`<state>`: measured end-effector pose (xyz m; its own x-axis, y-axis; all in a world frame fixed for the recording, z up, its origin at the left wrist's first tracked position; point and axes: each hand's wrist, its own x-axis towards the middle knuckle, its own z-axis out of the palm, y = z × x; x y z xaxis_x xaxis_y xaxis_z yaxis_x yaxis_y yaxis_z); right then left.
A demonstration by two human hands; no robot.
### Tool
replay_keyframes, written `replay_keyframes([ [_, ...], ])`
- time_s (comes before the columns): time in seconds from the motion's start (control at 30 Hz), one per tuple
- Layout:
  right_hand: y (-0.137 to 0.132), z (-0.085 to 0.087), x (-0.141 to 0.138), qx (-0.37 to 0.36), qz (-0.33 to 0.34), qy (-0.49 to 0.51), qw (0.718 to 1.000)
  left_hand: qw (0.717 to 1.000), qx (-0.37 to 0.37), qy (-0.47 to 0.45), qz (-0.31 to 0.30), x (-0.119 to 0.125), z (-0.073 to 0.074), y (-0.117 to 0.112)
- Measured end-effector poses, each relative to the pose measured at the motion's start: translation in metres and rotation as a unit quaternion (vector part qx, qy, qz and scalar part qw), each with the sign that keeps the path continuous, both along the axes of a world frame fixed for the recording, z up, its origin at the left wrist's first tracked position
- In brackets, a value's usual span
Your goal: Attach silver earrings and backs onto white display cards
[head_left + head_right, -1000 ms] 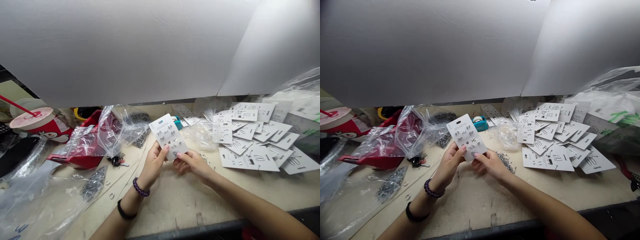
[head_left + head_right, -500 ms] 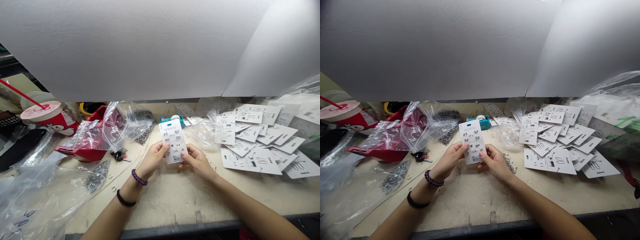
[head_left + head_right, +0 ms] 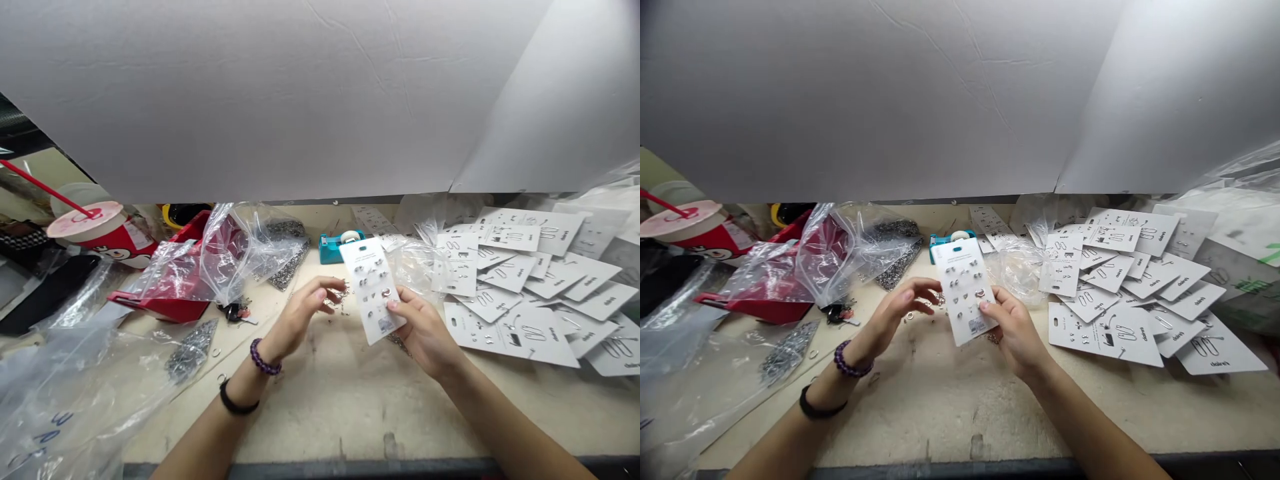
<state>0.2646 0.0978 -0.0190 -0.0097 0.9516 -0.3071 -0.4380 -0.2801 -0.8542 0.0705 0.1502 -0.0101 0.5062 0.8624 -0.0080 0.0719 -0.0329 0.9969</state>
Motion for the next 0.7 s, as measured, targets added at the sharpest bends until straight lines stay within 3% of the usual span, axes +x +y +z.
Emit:
replay_keyframes([
  [0.1,0.004,0.003,0.006,-0.010,-0.065,0.029,0.997,0.984,0.081,0.123,0.102,-0.003,0.017,0.019],
  [0.2,0.006,0.004,0.010,-0.016,-0.091,0.056,0.994,0.955,0.181,0.222,0.080,0.005,0.036,0.053],
  [0.3,0.005,0.006,0.013,-0.013,-0.083,0.070,0.994,0.894,0.273,0.351,0.048,0.021,0.049,0.094],
  [0.33,0.004,0.007,0.014,-0.012,-0.080,0.072,0.994,0.869,0.249,0.427,0.015,0.026,0.051,0.107],
  [0.43,0.002,0.010,0.017,-0.013,-0.073,0.078,0.994,0.852,0.185,0.489,-0.027,0.039,0.053,0.138],
  [0.57,0.001,0.013,0.020,-0.009,-0.076,0.093,0.993,0.855,0.119,0.501,-0.064,0.043,0.050,0.152],
  [0.7,-0.001,0.013,0.019,-0.010,-0.062,0.098,0.993,0.868,0.069,0.489,-0.056,0.042,0.047,0.151],
])
